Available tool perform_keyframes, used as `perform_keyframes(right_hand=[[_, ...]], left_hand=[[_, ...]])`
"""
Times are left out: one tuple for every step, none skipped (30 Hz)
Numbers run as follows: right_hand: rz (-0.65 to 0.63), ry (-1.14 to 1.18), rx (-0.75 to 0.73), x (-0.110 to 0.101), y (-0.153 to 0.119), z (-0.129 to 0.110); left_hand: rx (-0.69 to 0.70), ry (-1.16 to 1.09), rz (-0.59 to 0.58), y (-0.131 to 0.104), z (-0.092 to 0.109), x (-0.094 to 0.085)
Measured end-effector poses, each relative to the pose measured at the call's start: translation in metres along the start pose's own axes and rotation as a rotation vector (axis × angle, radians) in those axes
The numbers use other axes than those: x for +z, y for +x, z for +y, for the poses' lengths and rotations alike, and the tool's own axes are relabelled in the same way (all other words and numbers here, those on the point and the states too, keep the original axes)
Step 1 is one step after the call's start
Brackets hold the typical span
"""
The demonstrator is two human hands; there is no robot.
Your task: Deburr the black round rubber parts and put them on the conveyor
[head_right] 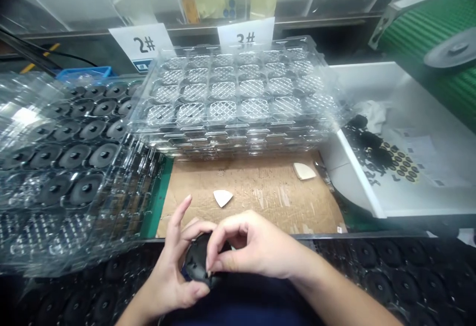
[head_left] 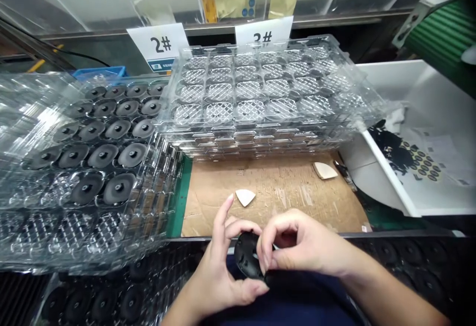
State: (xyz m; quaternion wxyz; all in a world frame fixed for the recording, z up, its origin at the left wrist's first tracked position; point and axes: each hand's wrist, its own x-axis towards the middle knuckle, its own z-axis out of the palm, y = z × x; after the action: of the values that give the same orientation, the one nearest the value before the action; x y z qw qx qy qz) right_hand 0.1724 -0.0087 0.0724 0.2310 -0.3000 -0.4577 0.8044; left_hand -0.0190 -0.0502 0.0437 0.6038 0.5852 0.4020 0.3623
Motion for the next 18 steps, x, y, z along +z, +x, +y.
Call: perform_keyframes(right_hand=[[0.032, 0.015, 0.006, -0.001, -0.002, 0.001], [0.069, 0.027, 0.010, -0.002, -0.004, 0.002], [0.100, 0.035, 0.010, -0.003, -0.006, 0.003], [0.121, 0.030, 0.009, -0.004, -0.007, 0.004], [0.138, 0.011, 0.004, -0.006, -0.008, 0.005], [0.155, -0.025, -0.002, -0.009, -0.009, 0.007], [0.173, -0.082, -0.006, -0.013, -0.008, 0.010], [0.197, -0.164, -0.008, -0.019, -0.008, 0.015], [0.243, -0.283, -0.010, -0.026, -0.006, 0.022], [0.307, -0.425, -0.016, -0.036, -0.004, 0.030], [0.373, -0.569, -0.027, -0.047, 0.000, 0.041], [0.465, -0.733, -0.047, -0.059, 0.004, 0.053], [0.527, -0.813, -0.063, -0.072, 0.008, 0.065], [0.559, -0.854, -0.081, -0.084, 0.013, 0.078], [0.595, -0.892, -0.106, -0.095, 0.018, 0.090], [0.611, -0.915, -0.136, -0.105, 0.022, 0.101], [0.624, -0.939, -0.168, -0.113, 0.025, 0.111], [0.633, -0.964, -0.198, -0.119, 0.026, 0.119]], left_hand=[[0.003, 0.003, 0.013, 0.001, 0.000, 0.001], [0.004, 0.006, 0.030, 0.003, 0.000, 0.002], [0.005, 0.008, 0.050, 0.004, 0.000, 0.002], [0.003, 0.016, 0.055, 0.006, 0.001, 0.002], [-0.012, 0.033, 0.032, 0.008, 0.001, 0.001], [-0.053, 0.052, -0.008, 0.009, 0.002, 0.001], [-0.112, 0.064, -0.054, 0.010, 0.003, 0.000], [-0.180, 0.064, -0.093, 0.010, 0.004, -0.001], [-0.250, 0.055, -0.112, 0.008, 0.005, -0.003], [-0.309, 0.041, -0.101, 0.006, 0.006, -0.007], [-0.352, 0.028, -0.061, 0.001, 0.009, -0.013], [-0.379, 0.025, -0.014, -0.005, 0.013, -0.020], [-0.396, 0.031, 0.032, -0.012, 0.018, -0.030], [-0.417, 0.038, 0.082, -0.021, 0.026, -0.041], [-0.432, 0.060, 0.141, -0.031, 0.037, -0.054], [-0.444, 0.092, 0.208, -0.042, 0.048, -0.068], [-0.474, 0.148, 0.293, -0.052, 0.062, -0.083], [-0.497, 0.335, 0.446, -0.062, 0.075, -0.097]])
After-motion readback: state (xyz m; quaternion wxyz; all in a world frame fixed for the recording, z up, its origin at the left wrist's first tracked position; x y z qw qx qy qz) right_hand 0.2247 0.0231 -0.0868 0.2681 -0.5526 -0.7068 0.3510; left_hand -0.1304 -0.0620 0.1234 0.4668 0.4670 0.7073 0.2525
